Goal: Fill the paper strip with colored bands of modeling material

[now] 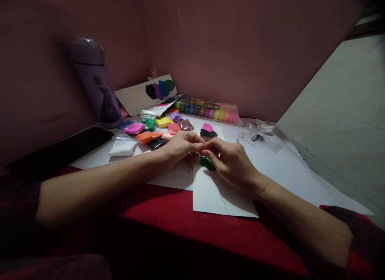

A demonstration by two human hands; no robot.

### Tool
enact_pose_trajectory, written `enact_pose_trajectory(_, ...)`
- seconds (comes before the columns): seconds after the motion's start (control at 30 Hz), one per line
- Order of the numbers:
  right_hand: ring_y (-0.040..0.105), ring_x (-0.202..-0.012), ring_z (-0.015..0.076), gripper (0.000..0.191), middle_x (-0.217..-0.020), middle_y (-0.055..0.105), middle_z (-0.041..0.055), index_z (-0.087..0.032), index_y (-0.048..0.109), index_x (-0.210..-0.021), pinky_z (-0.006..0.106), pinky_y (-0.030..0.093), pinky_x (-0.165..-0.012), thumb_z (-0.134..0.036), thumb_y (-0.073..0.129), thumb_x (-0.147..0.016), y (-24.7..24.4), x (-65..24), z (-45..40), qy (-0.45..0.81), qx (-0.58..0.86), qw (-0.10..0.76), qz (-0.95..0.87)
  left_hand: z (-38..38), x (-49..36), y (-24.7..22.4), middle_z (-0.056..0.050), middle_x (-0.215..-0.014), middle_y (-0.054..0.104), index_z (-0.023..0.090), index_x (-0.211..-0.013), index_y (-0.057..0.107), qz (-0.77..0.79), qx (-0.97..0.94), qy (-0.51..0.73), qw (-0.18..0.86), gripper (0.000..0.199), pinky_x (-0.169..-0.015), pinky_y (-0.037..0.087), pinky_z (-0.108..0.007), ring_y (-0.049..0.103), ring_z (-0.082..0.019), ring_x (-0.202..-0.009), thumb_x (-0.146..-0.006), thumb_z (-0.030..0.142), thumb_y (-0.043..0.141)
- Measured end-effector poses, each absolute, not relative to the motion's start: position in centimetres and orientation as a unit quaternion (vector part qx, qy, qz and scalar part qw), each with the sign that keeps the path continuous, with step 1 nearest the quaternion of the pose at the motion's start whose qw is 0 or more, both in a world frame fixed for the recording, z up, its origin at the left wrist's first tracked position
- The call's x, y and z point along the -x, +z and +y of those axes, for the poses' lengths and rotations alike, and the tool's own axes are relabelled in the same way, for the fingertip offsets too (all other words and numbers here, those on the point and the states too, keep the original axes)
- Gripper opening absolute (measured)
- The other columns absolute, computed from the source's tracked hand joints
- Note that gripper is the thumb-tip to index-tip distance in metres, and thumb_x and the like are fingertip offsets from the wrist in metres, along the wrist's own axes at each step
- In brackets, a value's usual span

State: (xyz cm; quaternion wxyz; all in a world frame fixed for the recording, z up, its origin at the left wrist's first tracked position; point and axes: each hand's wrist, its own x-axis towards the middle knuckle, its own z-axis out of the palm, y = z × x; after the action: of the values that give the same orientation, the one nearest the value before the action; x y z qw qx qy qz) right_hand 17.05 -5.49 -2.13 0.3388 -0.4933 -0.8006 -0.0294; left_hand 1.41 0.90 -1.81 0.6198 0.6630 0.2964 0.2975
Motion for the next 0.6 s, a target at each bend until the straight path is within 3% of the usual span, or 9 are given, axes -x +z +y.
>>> enact_pose_trajectory(0.6,0.052,-0.052,0.0110,0.010,-0.069,0.065,0.0035,-0.013,0.064,-0.086,0.024,0.039,-0.055,-0.018,0.056,-0.084,-2.15,-17.13,-5.54,-0.029,0.497,0.348,-0.794,0.61,-1.45,-1.54,0.000,-0.057,0.056,0.010,-0.075,0.058,0.302,-0.659,0.301,0.620,0.006,-0.043,0.040,-0.020,0.051,-0.008,-0.045,-0.081,0.011,0.055)
